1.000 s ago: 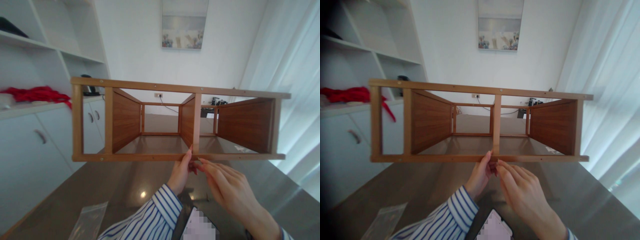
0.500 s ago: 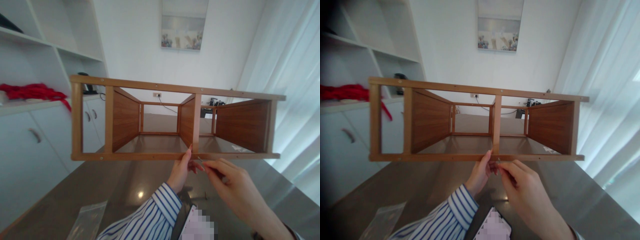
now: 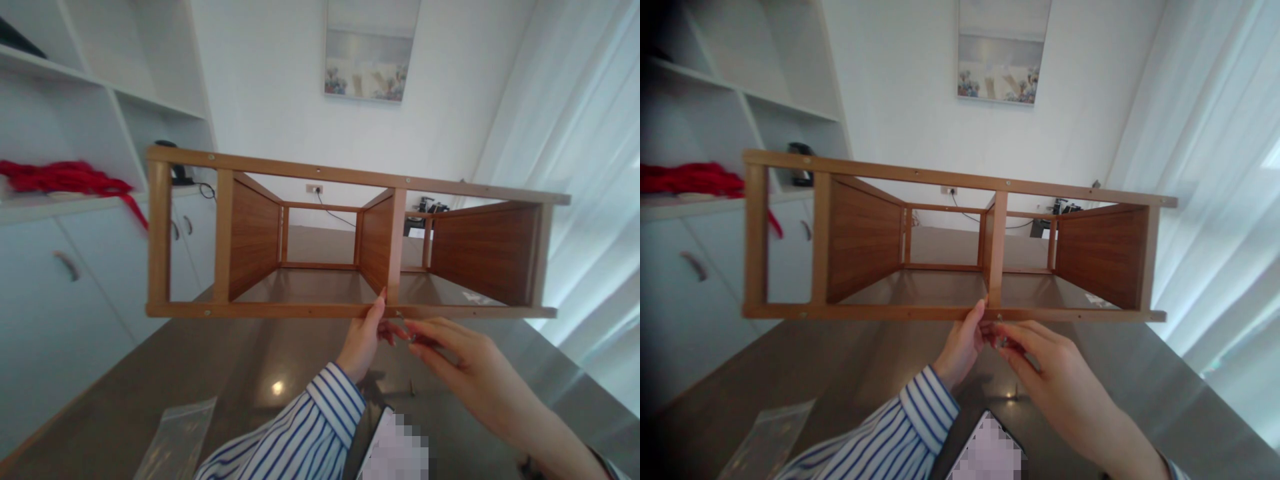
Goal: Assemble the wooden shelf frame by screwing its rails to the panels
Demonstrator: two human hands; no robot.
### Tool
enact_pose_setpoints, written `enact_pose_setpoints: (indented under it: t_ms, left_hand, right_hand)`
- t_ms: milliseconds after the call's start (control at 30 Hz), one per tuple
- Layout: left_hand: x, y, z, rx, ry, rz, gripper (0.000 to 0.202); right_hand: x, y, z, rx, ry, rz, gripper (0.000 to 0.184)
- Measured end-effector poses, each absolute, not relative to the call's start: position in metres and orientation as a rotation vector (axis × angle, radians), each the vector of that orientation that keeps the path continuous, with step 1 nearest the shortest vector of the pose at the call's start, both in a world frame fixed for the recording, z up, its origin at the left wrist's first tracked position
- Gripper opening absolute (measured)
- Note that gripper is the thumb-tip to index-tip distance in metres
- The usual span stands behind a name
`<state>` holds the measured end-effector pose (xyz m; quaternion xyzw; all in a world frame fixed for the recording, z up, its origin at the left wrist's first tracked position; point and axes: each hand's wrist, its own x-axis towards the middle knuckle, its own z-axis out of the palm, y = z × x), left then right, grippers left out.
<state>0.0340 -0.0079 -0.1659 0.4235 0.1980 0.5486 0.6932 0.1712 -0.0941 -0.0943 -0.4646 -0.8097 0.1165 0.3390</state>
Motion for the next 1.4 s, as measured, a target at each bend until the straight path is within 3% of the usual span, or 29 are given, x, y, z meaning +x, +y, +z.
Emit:
enact_pose_setpoints:
  t_ms: [200, 733, 867, 1033, 1400]
  left_hand:
    - [0.033, -0.009, -0.165, 0.94, 0.457, 1.223, 0.062]
    - [0.033, -0.008, -0.166, 0.93, 0.437, 1.215, 0.063]
    - [0.033, -0.009, -0.165, 0.925, 0.456, 1.214, 0.064]
    - [0.033, -0.009, -0.165, 0.931, 0.459, 1.222, 0.061]
    - [0.033, -0.009, -0.164, 0.919, 0.468, 1.234, 0.057]
  right_hand:
    - [0.171, -0.093, -0.101, -1.189, -2.084, 0.12, 0.021]
    - [0.164, -0.084, -0.119, -1.126, -1.542, 0.678, 0.031]
    - [0.166, -0.085, -0.126, -1.113, -1.573, 0.537, 0.025]
    - [0.172, -0.087, -0.125, -1.158, -1.752, 0.09, 0.013]
    - [0.184, -0.093, -0.113, -1.079, -2.056, -0.321, 0.018]
